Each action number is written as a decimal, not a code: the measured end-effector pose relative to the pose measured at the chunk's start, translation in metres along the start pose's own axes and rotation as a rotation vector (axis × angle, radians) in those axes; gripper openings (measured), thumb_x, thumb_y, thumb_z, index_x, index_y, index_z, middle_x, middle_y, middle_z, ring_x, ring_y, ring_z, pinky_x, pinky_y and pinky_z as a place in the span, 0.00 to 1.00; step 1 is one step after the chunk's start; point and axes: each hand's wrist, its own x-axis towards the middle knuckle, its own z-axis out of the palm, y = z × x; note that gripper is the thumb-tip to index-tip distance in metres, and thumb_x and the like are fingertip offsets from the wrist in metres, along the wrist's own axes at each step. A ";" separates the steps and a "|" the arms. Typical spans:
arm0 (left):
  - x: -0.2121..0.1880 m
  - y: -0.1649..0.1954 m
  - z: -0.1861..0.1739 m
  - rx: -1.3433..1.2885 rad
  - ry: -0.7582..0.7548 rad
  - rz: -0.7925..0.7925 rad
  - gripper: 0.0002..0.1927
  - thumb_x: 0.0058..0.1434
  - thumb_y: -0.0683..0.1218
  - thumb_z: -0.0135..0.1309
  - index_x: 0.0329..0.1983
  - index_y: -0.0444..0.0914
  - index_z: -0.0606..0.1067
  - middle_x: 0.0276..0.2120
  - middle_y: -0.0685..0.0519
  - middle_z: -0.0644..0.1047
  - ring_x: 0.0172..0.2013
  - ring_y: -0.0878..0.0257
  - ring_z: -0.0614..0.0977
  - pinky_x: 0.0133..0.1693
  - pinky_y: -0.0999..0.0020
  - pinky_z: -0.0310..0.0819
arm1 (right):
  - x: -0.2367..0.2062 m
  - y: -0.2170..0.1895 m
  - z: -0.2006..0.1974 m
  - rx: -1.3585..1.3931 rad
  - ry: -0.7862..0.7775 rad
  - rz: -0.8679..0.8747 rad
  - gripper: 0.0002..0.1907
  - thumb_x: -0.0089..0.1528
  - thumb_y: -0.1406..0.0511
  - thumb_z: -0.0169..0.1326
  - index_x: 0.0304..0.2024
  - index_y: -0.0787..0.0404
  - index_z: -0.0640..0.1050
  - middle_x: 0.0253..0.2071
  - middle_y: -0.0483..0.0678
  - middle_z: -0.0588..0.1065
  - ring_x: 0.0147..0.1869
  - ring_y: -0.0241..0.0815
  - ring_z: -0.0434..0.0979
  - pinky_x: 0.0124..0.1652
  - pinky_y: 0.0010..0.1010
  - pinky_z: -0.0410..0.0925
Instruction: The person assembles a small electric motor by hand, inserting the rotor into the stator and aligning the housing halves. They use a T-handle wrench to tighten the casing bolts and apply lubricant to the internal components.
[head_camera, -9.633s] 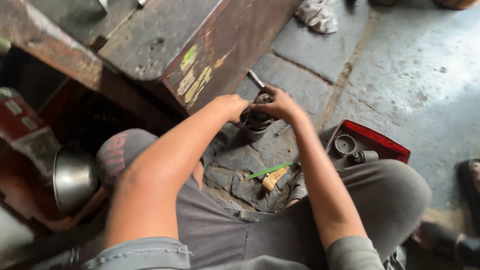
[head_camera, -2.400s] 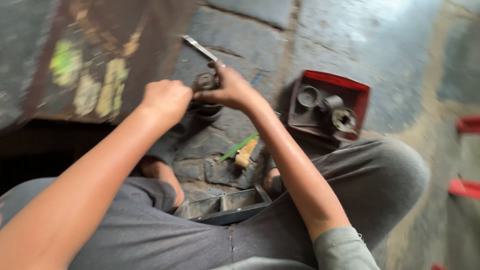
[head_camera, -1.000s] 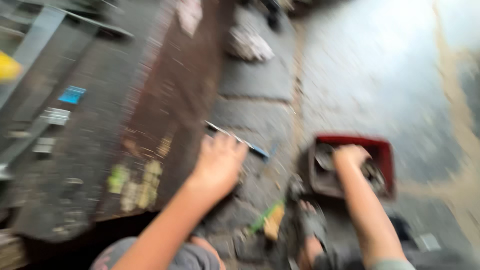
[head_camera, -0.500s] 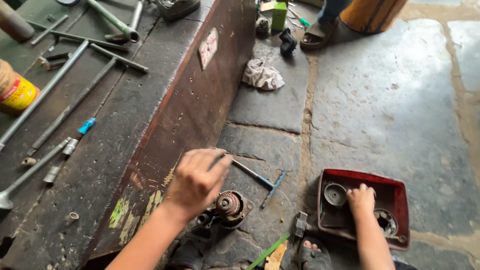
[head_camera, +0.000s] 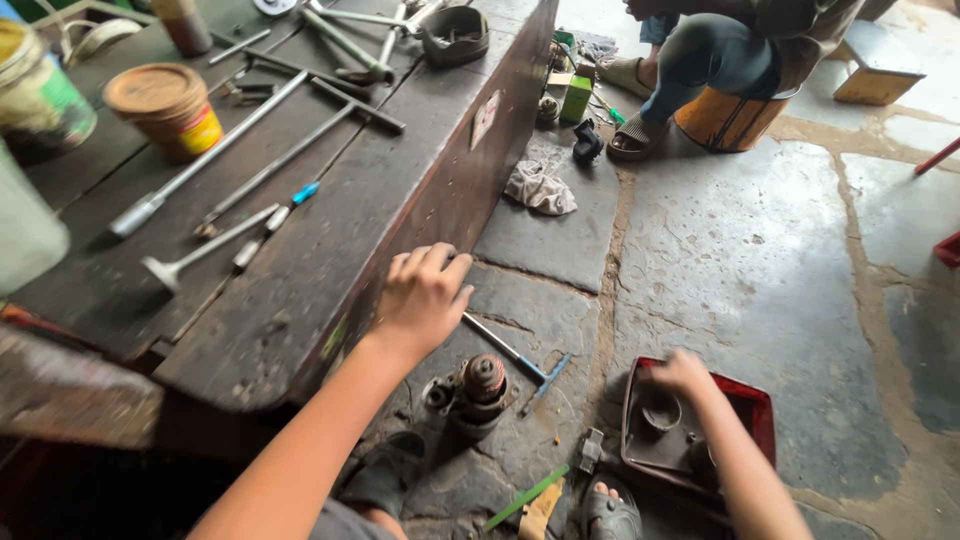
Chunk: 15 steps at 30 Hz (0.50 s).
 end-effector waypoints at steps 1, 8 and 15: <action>-0.003 0.002 -0.002 0.012 -0.053 -0.028 0.20 0.54 0.49 0.63 0.49 0.40 0.77 0.45 0.47 0.78 0.49 0.49 0.80 0.50 0.50 0.71 | 0.002 -0.016 -0.015 0.067 0.087 -0.096 0.33 0.44 0.44 0.69 0.30 0.69 0.84 0.35 0.63 0.80 0.41 0.58 0.82 0.43 0.43 0.75; -0.054 0.049 -0.010 -0.344 -0.864 -0.016 0.43 0.52 0.63 0.66 0.62 0.36 0.64 0.52 0.38 0.75 0.54 0.43 0.77 0.53 0.50 0.72 | -0.118 -0.112 -0.112 0.765 0.050 -0.620 0.23 0.52 0.61 0.62 0.47 0.64 0.76 0.34 0.46 0.75 0.38 0.36 0.73 0.37 0.30 0.70; -0.092 0.055 -0.016 -0.127 -0.686 -0.034 0.46 0.48 0.64 0.69 0.63 0.36 0.67 0.51 0.41 0.76 0.54 0.43 0.77 0.53 0.44 0.71 | -0.237 -0.165 -0.118 1.156 -0.129 -0.651 0.23 0.54 0.64 0.59 0.51 0.66 0.75 0.38 0.48 0.74 0.40 0.34 0.74 0.38 0.27 0.70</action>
